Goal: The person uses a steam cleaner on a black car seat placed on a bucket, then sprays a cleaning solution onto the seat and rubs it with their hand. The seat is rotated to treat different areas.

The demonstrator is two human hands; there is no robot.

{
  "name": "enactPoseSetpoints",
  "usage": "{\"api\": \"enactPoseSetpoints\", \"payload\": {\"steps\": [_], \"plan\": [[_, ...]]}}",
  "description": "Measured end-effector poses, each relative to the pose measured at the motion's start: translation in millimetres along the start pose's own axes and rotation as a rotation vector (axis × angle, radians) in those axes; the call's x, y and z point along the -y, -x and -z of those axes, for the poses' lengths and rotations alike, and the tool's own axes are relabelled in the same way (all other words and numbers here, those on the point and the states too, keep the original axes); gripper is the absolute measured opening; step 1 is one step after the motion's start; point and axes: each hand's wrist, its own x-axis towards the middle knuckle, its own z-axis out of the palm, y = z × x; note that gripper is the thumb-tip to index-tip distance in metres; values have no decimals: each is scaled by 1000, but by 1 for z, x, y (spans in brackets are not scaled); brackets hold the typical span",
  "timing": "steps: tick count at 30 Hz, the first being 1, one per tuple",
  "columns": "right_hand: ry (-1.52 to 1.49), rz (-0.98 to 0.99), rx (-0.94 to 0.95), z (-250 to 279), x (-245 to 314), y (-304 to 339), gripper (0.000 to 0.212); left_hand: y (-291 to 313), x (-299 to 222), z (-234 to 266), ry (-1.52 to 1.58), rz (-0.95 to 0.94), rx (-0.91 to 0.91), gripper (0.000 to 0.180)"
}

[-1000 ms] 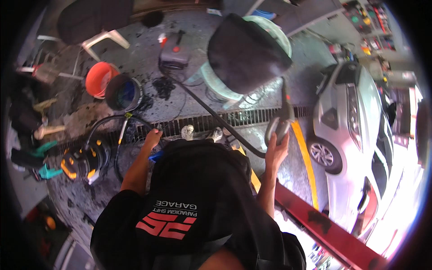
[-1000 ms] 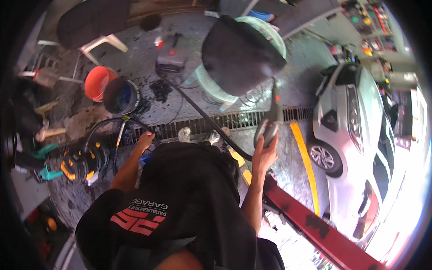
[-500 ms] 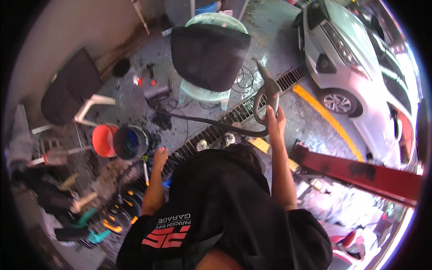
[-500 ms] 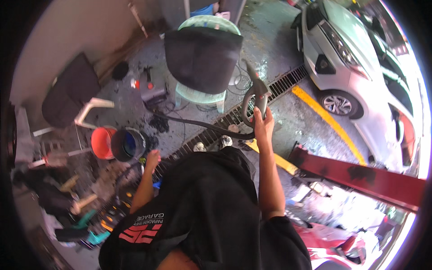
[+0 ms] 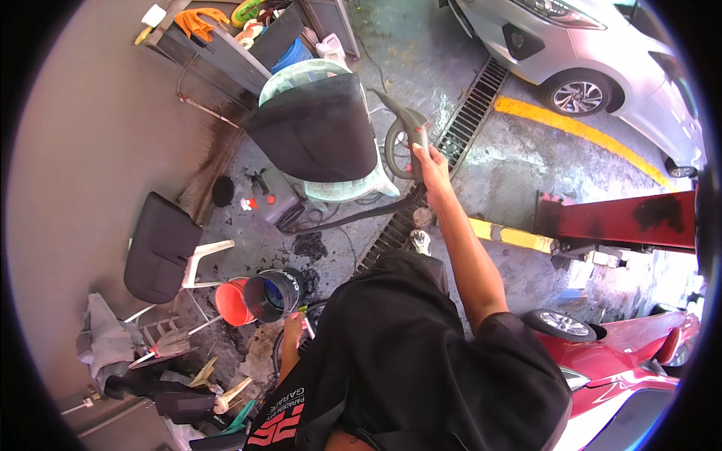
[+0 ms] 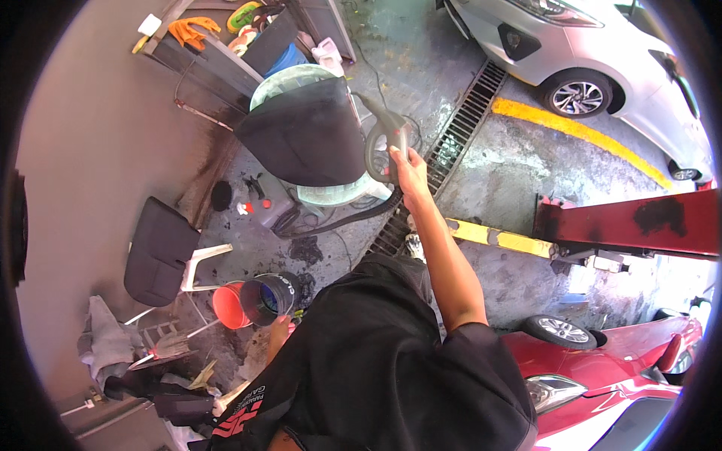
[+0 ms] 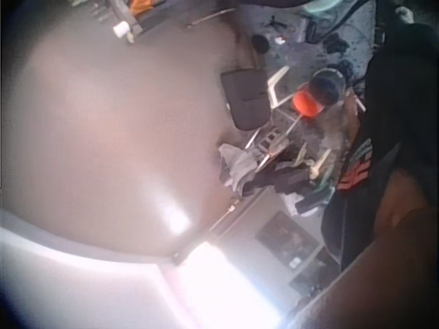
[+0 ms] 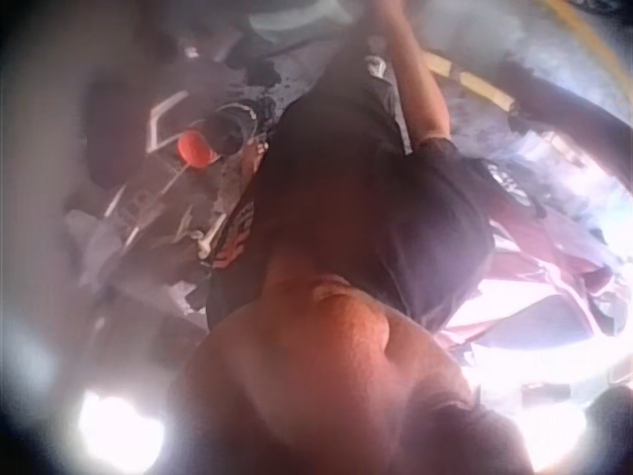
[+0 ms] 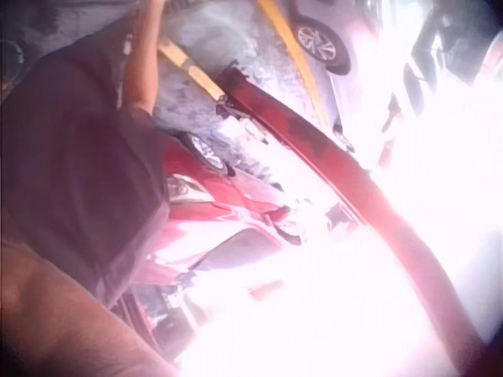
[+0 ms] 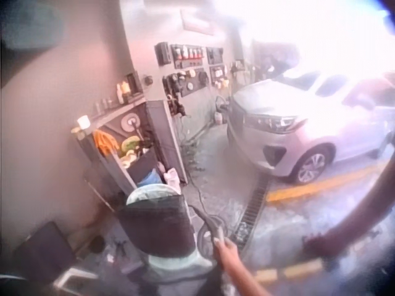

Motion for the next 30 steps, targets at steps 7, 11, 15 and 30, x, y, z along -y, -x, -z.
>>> {"api": "enactPoseSetpoints", "payload": {"steps": [7, 11, 15, 30], "plan": [[-49, -4, 48, -8, 9, -33, 39, 39, -70, -18, -81, -67, -66, 46], [-24, -38, 26, 1, 1, -54, 38, 44, -86, -33, -89, -83, -51, 46], [-59, -23, 53, -1, 5, -63, 39, 47, -76, -46, -72, -59, -66, 45], [-6, -49, 150, 14, 2, -78, 41, 57, -63, -86, -44, -12, -44, 47]]}}
